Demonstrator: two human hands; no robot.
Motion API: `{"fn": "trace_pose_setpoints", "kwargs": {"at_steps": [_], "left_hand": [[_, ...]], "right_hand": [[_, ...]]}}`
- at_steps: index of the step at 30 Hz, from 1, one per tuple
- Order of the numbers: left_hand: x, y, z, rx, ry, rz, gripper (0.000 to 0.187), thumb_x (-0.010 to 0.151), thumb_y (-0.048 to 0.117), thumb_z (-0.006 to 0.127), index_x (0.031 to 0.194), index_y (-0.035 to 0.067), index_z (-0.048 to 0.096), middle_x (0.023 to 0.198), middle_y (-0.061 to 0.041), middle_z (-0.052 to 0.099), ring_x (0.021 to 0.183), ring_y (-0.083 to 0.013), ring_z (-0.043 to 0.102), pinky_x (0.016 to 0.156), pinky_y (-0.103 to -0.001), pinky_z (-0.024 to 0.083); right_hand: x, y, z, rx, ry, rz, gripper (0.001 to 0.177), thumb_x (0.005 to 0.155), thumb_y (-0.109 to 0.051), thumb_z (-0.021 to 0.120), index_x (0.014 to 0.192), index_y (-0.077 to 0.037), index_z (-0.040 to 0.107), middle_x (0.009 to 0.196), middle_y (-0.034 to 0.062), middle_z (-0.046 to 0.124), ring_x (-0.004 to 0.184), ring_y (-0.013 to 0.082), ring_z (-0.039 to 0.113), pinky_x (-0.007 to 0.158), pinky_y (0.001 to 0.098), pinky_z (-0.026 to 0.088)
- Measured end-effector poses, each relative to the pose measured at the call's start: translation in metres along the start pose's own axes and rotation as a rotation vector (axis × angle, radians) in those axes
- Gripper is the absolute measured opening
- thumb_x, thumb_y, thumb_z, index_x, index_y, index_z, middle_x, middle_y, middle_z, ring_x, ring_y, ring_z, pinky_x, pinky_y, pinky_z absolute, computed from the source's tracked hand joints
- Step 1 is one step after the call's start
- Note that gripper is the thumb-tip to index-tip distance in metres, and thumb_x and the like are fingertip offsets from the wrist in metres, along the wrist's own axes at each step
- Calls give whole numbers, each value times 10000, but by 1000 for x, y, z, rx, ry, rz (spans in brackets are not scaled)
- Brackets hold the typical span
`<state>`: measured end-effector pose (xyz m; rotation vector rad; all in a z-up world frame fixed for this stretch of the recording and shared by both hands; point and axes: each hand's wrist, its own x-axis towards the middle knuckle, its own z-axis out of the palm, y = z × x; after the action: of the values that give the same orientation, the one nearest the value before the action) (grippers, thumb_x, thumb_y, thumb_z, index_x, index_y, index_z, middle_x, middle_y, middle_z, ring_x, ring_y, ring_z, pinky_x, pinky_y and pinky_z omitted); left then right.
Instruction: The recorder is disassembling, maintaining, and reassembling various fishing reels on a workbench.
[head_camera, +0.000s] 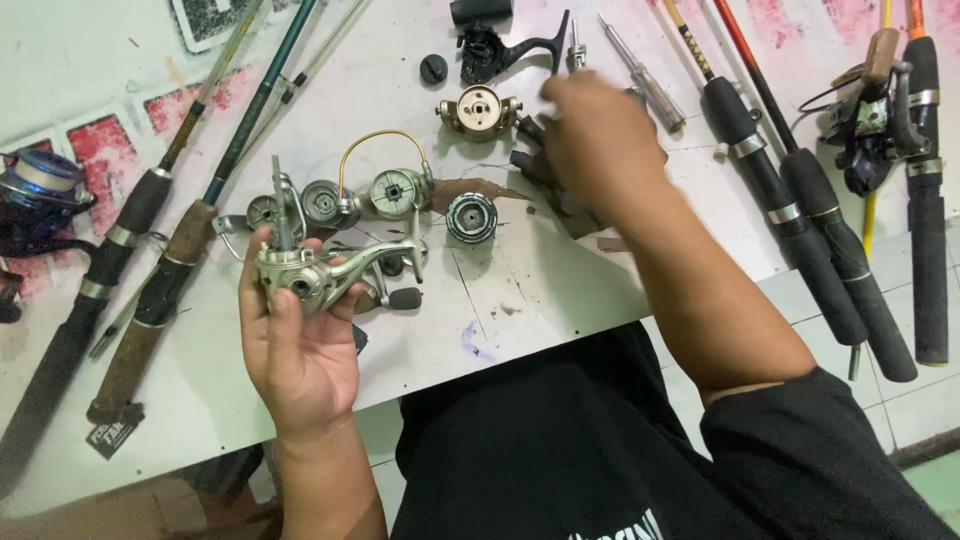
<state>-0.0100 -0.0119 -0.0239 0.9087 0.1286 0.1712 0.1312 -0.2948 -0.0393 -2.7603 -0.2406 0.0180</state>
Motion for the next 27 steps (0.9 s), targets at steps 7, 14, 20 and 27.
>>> {"fn": "trace_pose_setpoints", "kwargs": {"at_steps": [7,14,20,27], "left_hand": [[12,-12,9,-30,8,-47,574,1015,52,592,1553,34,393,1361,-220,603,1099,-258,701,893,-332,657],[17,-16,22,-34,-44,-102,557,1019,13,563,1549,28,393,1338,-203,624,1098,-239,690,915,-356,634],[18,-20,27,-19,-52,-128,555,1003,1,572,1529,16,393,1352,-216,605,1076,-240,683,917,-358,629],[15,-18,27,12,-127,-151,587,1003,7,530,1561,7,349,1323,-198,613,1023,-234,686,937,-358,614]], "right_hand": [[9,74,-33,-174,223,40,97,925,-82,789,999,-31,826,867,139,774,663,302,706,618,432,574],[15,100,-16,-70,23,201,157,929,-99,785,1032,20,786,865,177,749,688,338,696,699,473,566],[15,93,-18,-39,-22,260,191,923,-76,735,1095,-1,775,989,179,760,821,360,710,776,493,568],[10,122,5,47,92,153,272,860,-174,712,1068,-6,768,940,212,710,790,426,654,705,497,526]]}}
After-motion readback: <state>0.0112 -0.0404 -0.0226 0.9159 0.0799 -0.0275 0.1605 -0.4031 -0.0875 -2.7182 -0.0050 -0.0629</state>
